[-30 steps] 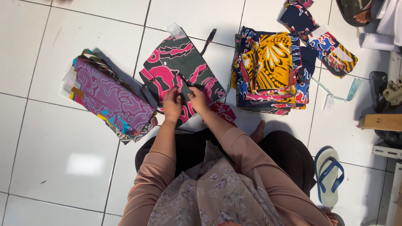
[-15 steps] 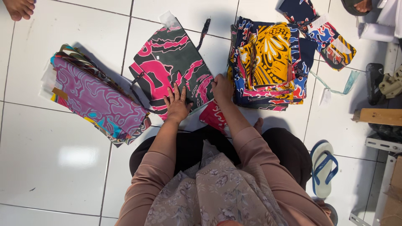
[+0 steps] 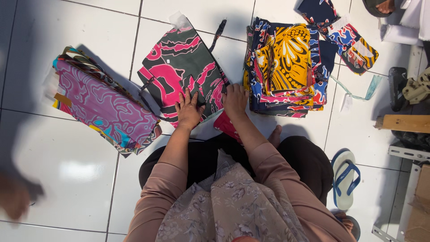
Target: The person sits on the floor and sorts through a pile of colorful patterned fabrics. They pick up individual pieces, unfold them to inspect the pattern, and place them into separate stacks on the floor.
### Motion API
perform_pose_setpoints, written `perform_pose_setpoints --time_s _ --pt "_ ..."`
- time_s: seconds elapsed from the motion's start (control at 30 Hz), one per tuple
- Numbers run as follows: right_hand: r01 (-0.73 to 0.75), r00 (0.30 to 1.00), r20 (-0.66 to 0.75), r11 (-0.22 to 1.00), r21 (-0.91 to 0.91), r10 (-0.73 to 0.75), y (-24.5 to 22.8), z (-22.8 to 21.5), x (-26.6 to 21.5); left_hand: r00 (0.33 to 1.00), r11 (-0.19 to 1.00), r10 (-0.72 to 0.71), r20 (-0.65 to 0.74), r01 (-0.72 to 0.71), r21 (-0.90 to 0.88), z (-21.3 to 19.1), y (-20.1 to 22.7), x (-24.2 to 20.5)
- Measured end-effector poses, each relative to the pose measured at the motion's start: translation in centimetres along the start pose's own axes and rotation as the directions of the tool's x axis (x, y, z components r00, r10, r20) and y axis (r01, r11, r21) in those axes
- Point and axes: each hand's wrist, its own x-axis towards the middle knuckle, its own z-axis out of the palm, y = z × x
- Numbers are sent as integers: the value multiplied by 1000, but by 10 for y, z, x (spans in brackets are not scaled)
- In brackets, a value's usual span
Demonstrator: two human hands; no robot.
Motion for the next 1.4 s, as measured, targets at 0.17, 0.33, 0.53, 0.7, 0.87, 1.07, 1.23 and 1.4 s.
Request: perform_pose_setpoints --time_s 0.17,0.33,0.53,0.7,0.87,1.07,1.23,1.4 --pt "202 970 -166 966 162 -175 -16 -15 -2 998 996 -23 -67 17 -83 2 -4 7" --pt "428 903 -106 848 313 -417 -71 -7 -24 953 409 -288 -91 37 -912 3 -34 30" --pt "536 814 -36 727 429 -579 -92 -5 -45 913 364 -357 -199 -60 -929 24 -63 45" --pt "317 948 -115 849 423 -296 -75 -4 -49 958 422 -236 -161 -48 -906 22 -48 39" --pt "-170 979 18 765 621 204 -24 34 -61 998 360 43 -44 -57 -931 5 -32 25" --pt "-466 714 212 227 855 667 43 81 -62 994 515 82 -67 -100 -851 -9 -23 25" --pt "-496 732 337 125 859 593 24 58 -54 996 355 -58 68 84 -931 -13 -24 20" --pt "-36 999 17 711 702 34 -49 10 -47 997 150 -7 77 78 -986 -23 -34 21"
